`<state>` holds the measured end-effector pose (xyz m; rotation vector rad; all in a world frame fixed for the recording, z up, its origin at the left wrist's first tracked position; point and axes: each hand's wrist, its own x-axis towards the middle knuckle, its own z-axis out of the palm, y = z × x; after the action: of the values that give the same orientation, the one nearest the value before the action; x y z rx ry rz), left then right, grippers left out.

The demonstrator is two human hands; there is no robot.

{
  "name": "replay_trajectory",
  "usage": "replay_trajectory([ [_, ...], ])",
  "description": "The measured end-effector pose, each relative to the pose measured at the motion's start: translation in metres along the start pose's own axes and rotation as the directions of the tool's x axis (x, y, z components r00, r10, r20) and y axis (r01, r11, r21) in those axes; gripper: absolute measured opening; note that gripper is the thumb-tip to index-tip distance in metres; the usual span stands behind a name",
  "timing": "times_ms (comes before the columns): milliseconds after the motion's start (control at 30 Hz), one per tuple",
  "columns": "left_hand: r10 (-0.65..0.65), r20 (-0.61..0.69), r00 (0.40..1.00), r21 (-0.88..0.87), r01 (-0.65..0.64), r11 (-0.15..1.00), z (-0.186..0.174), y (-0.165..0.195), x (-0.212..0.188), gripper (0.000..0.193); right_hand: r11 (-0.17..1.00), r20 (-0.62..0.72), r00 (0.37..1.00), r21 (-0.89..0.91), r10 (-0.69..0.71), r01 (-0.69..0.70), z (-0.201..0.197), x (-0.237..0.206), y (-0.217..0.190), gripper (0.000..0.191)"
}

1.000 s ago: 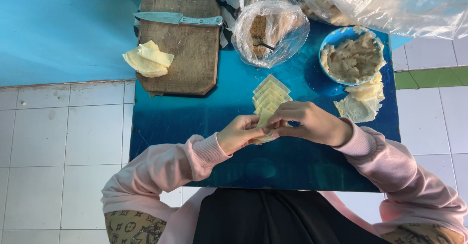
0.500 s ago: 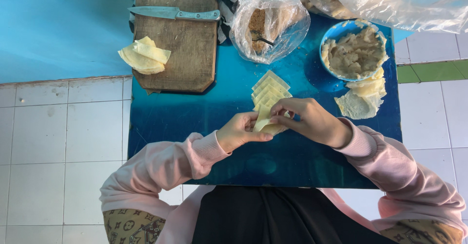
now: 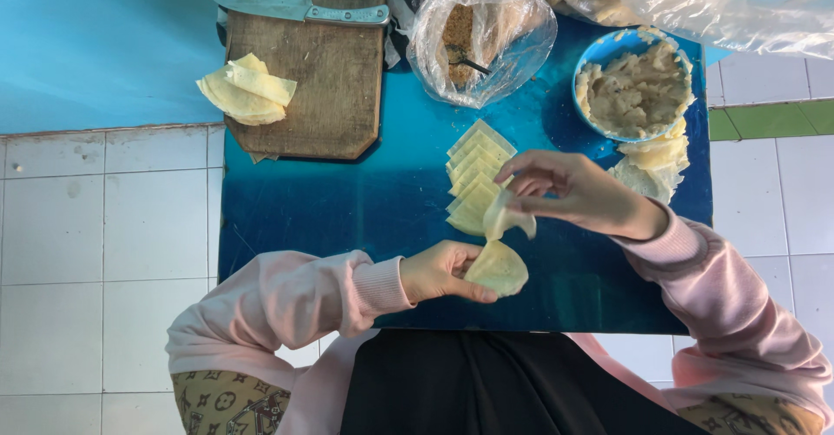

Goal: The person lays thin square pastry wrappers on the table, stacking and overlapping them into a diamond lattice pattern. They then spoon filling from a bowl onto the center of the lattice and fold the wrapper edges over the filling to form a filled parcel.

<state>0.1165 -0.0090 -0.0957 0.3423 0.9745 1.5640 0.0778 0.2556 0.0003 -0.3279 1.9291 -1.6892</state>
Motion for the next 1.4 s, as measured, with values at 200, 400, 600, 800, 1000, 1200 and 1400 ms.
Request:
replay_trajectory([
  [200,-0.045,0.085,0.995,0.087,0.038,0.995,-0.009,-0.019,0.0,0.061,0.718,-0.244,0.871,-0.678,-0.426,0.161,0.021,0.009,-0.008,0.032],
  [400,-0.031,0.21,0.977,0.06,0.019,0.998,-0.017,-0.036,0.003,0.061,0.092,0.244,0.762,-0.925,-0.6,0.369,0.06,0.004,0.004,0.05],
  [600,-0.108,0.254,0.961,0.134,0.075,0.988,-0.024,-0.034,0.001,0.062,-0.062,0.312,0.72,-0.934,-0.619,0.351,0.082,0.0,0.027,0.051],
  [800,-0.099,0.301,0.948,0.118,0.066,0.991,-0.025,-0.03,0.002,0.062,-0.095,0.334,0.718,-0.931,-0.61,0.352,0.082,-0.001,0.036,0.051],
  [1000,-0.047,0.369,0.928,0.112,0.006,0.994,-0.025,-0.025,0.005,0.063,-0.031,0.312,0.718,-0.927,-0.622,0.375,0.082,-0.004,0.038,0.053],
  [1200,-0.091,0.343,0.935,0.135,0.047,0.99,-0.024,-0.02,0.005,0.068,-0.015,0.319,0.712,-0.917,-0.625,0.398,0.084,-0.006,0.044,0.049],
  [1400,-0.092,0.374,0.923,0.127,0.047,0.991,-0.023,-0.025,0.006,0.065,0.08,0.301,0.739,-0.899,-0.603,0.431,0.085,-0.007,0.047,0.046],
])
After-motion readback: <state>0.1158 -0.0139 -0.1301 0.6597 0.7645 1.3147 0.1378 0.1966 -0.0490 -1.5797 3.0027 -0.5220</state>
